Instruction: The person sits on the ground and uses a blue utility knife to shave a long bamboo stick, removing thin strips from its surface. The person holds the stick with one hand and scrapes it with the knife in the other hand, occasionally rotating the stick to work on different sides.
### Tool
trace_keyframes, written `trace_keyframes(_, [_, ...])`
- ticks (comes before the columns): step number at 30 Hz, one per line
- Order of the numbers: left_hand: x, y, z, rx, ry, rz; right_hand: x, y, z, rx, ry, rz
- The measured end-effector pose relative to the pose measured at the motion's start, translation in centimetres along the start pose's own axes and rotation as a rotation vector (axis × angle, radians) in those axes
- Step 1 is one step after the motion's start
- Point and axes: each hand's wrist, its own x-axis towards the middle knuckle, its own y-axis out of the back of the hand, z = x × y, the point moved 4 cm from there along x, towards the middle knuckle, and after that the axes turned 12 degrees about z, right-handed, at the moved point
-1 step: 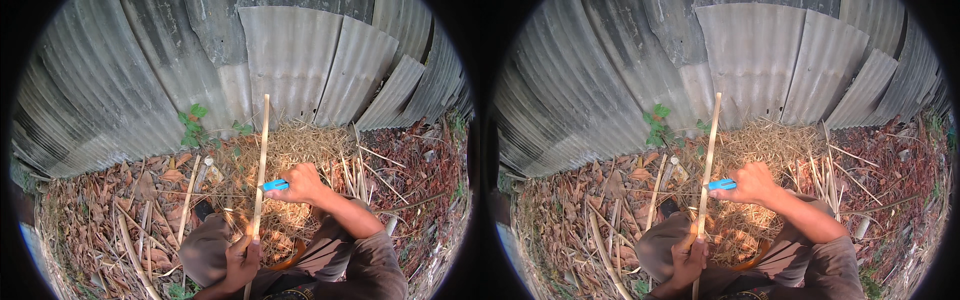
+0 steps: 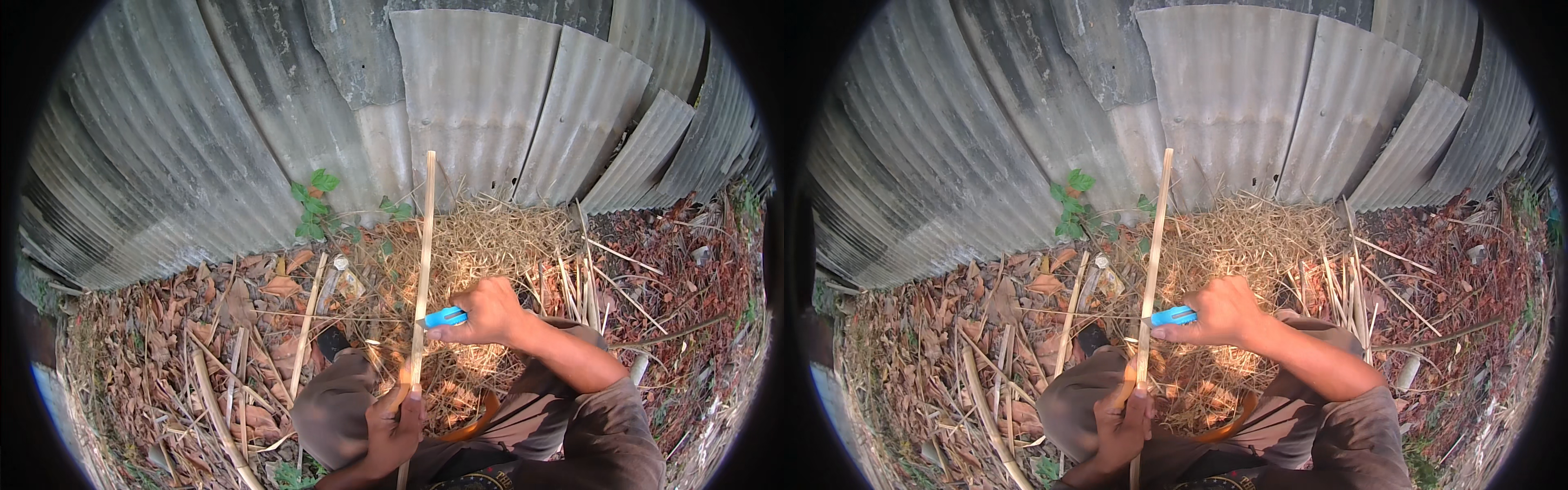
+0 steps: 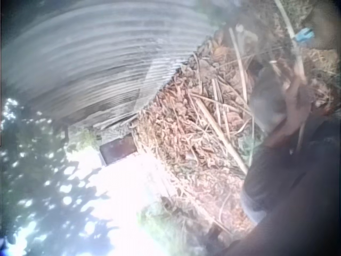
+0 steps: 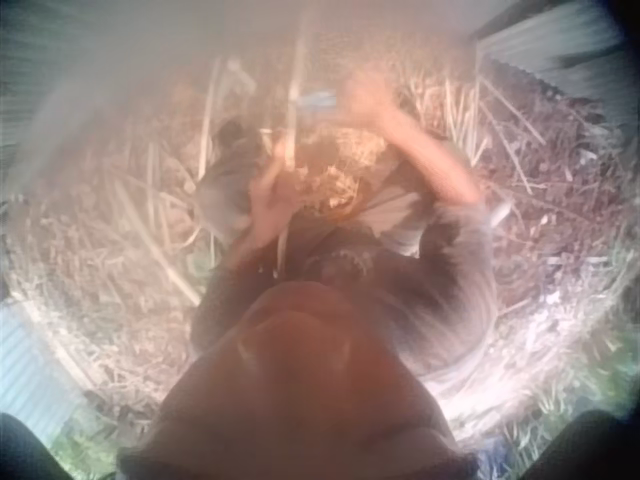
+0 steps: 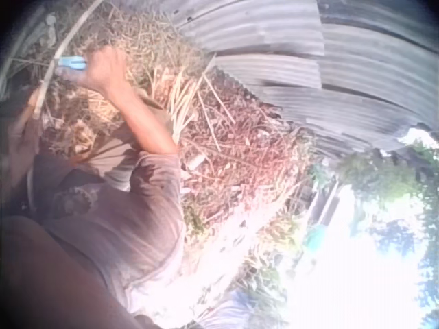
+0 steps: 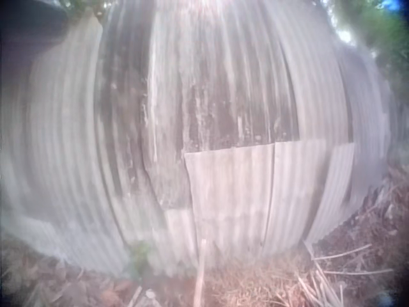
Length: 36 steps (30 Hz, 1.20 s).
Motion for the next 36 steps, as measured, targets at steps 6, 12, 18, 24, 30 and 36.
trace_keyframes(6, [-0.4, 0.0, 1.3, 0.005, 0.04, 0.032, 0.9, 0.4, 1.2, -0.043, 0.103, 0.132])
trace_keyframes(12, [-0.4, -0.5, 1.4, -0.019, 0.045, 0.001, 2.4, 0.4, 4.3, -0.068, 0.029, 0.213])
trace_keyframes(18, [-1.2, -0.7, 0.8, -0.035, 0.083, -0.056, 3.8, 2.0, 7.6, -0.136, -0.234, 0.183])
trace_keyframes(24, [-2.2, -1.8, 0.1, 0.001, 0.106, -0.152, 4.7, 4.0, 14.6, -0.139, -0.472, 0.301])
trace_keyframes(30, [-2.0, -2.4, 0.2, -0.001, 0.024, -0.209, 3.1, 7.1, 21.0, -0.096, -0.968, 0.386])
trace_keyframes(36, [0.0, -1.1, 1.4, -0.157, 0.107, 0.02, 2.2, 3.5, 8.6, -0.015, -0.363, 0.092])
